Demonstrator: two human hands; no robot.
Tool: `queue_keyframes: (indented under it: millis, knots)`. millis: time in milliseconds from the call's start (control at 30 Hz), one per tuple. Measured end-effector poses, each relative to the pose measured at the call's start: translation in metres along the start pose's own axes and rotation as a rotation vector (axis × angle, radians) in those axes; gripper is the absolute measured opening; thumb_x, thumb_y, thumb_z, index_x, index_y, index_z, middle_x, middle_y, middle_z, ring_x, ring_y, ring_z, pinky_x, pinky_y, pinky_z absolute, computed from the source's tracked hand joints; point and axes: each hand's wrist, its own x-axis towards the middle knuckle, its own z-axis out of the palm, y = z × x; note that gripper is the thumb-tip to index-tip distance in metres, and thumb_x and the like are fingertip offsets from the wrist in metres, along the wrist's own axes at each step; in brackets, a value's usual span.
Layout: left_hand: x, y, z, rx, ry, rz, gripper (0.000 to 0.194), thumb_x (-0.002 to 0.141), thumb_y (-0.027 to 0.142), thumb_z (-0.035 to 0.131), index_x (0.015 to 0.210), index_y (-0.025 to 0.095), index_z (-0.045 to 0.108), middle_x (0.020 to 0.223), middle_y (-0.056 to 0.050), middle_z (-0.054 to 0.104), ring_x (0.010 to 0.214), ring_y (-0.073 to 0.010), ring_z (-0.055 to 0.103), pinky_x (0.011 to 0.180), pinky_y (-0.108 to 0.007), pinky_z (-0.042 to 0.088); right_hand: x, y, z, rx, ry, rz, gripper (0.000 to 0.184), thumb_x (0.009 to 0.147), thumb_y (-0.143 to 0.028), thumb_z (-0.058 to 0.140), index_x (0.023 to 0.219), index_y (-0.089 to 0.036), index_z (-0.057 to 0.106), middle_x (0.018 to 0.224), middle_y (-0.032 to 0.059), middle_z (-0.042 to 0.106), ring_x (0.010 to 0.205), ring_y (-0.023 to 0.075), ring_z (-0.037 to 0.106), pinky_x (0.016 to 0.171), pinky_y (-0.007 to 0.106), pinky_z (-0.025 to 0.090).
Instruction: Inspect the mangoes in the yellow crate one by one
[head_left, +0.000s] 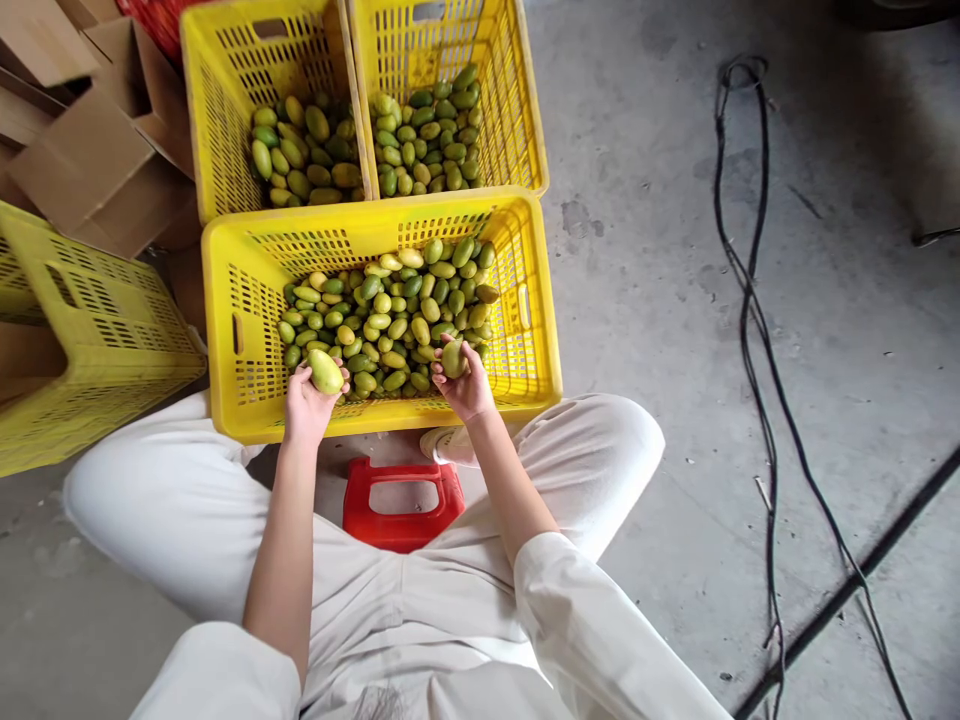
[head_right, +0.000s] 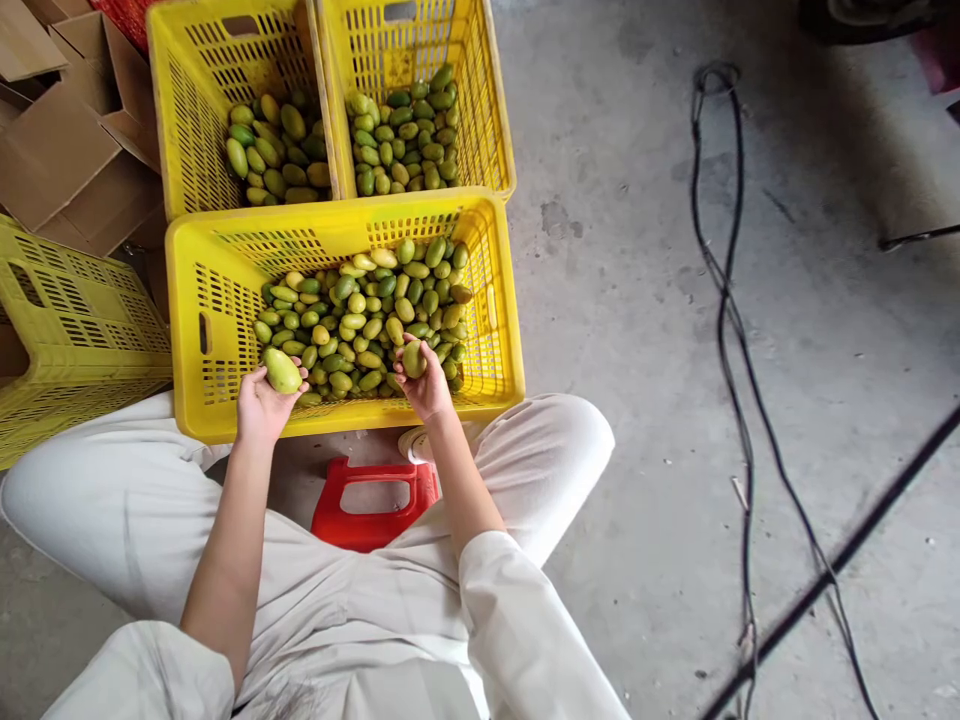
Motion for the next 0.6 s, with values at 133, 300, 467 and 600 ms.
queue_keyframes:
  millis: [133,300,467,600]
  knots:
    - [0.000,0.007,-0.004,0.119,-0.039,0.165,0.041,0.065,0.037,0.086,0.097,0.023,0.064,0.090,-0.007,0.072,0.075,-0.0181,0.068,0.056,-0.024,0.049,-0.001,0.002,0.001,-0.029,0.020,-0.040,0.033,0.070,-0.033,0.078,0.098,-0.030,0.060,0.087,-0.0048,0.066,0.066,0.0089,0.058,0.049,0.016,0.043]
    - [0.000,0.013,-0.012,0.167,0.064,0.290,0.039,0.063,0.036,0.089,0.095,0.023,0.072,0.104,-0.005,0.070,0.081,-0.0142,0.066,0.058,-0.020,0.052,0.003,0.002,0.001,-0.010,-0.024,-0.055,0.030,0.077,-0.045,0.071,0.101,-0.028,0.064,0.089,-0.0020,0.068,0.068,0.0106,0.060,0.053,0.019,0.048]
    - [0.003,0.012,-0.018,0.078,0.134,0.259,0.031,0.066,0.035,0.086,0.089,0.022,0.069,0.098,-0.005,0.071,0.081,-0.0146,0.069,0.068,-0.022,0.060,0.005,0.005,-0.001,-0.059,-0.006,-0.094,0.033,0.077,-0.044,0.073,0.103,-0.029,0.061,0.087,-0.0020,0.069,0.067,0.0108,0.058,0.052,0.019,0.046]
    - [0.004,0.008,-0.018,0.087,0.107,0.219,0.046,0.055,0.025,0.092,0.087,0.022,0.059,0.091,0.000,0.072,0.086,-0.0188,0.075,0.072,-0.024,0.061,0.004,0.008,-0.002,-0.078,0.017,-0.119,0.033,0.068,-0.040,0.082,0.088,-0.026,0.060,0.081,-0.0026,0.068,0.069,0.0100,0.057,0.051,0.017,0.044]
